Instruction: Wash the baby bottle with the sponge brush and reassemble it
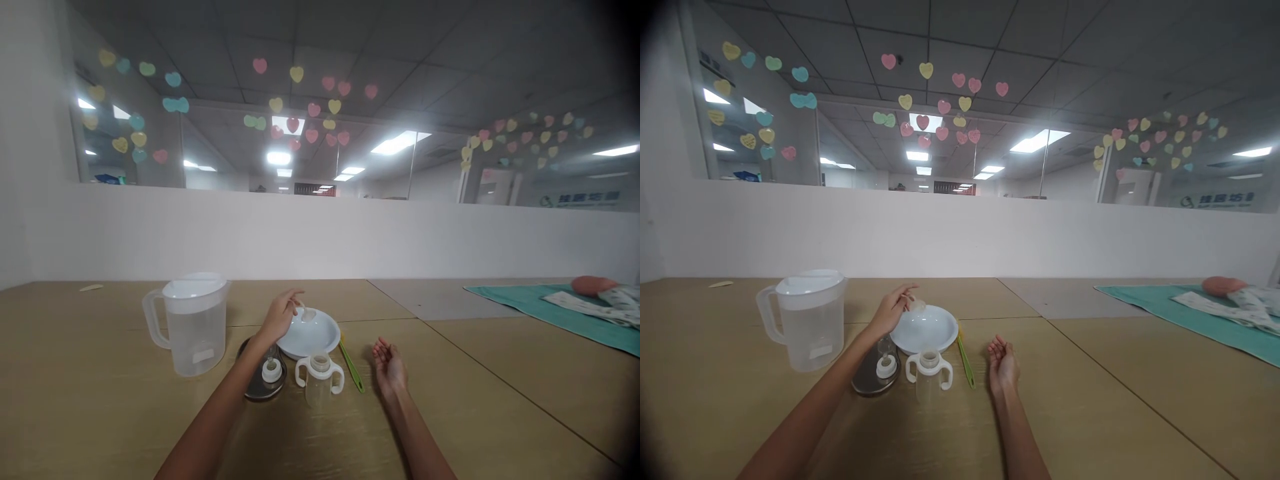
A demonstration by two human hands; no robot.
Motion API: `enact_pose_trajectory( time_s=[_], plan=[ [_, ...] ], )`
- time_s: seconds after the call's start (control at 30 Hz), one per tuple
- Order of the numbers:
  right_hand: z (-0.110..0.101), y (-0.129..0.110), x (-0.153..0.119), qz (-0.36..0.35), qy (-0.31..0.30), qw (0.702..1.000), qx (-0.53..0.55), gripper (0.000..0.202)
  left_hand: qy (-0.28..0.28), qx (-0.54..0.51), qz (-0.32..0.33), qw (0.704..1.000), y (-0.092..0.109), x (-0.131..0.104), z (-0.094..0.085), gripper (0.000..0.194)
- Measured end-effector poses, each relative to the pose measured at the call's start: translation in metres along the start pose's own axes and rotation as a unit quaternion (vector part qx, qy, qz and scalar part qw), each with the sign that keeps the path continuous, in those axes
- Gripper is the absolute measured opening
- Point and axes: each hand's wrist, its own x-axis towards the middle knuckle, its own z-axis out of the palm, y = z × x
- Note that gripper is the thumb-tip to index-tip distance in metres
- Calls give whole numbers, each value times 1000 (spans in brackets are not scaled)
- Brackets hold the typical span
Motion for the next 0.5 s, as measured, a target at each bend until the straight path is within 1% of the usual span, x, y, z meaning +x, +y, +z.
enact_pose_trajectory(
  time_s=[0.17, 0.33, 0.43, 0.5],
  plan=[
    [4, 0, -5, 30, -12, 999, -2, 17, -35, 35, -32, 998, -9, -4, 16, 35],
    [6, -2, -8, 49, -17, 999, 0, 13, -36, 71, -73, 994, -17, -6, 32, 25],
    [6, -3, -10, 53, -19, 998, -1, 12, -38, 85, -77, 993, -22, -6, 39, 19],
    [6, -4, -12, 58, -18, 998, 3, 12, -46, 90, -66, 993, -26, -6, 41, 19]
  ],
)
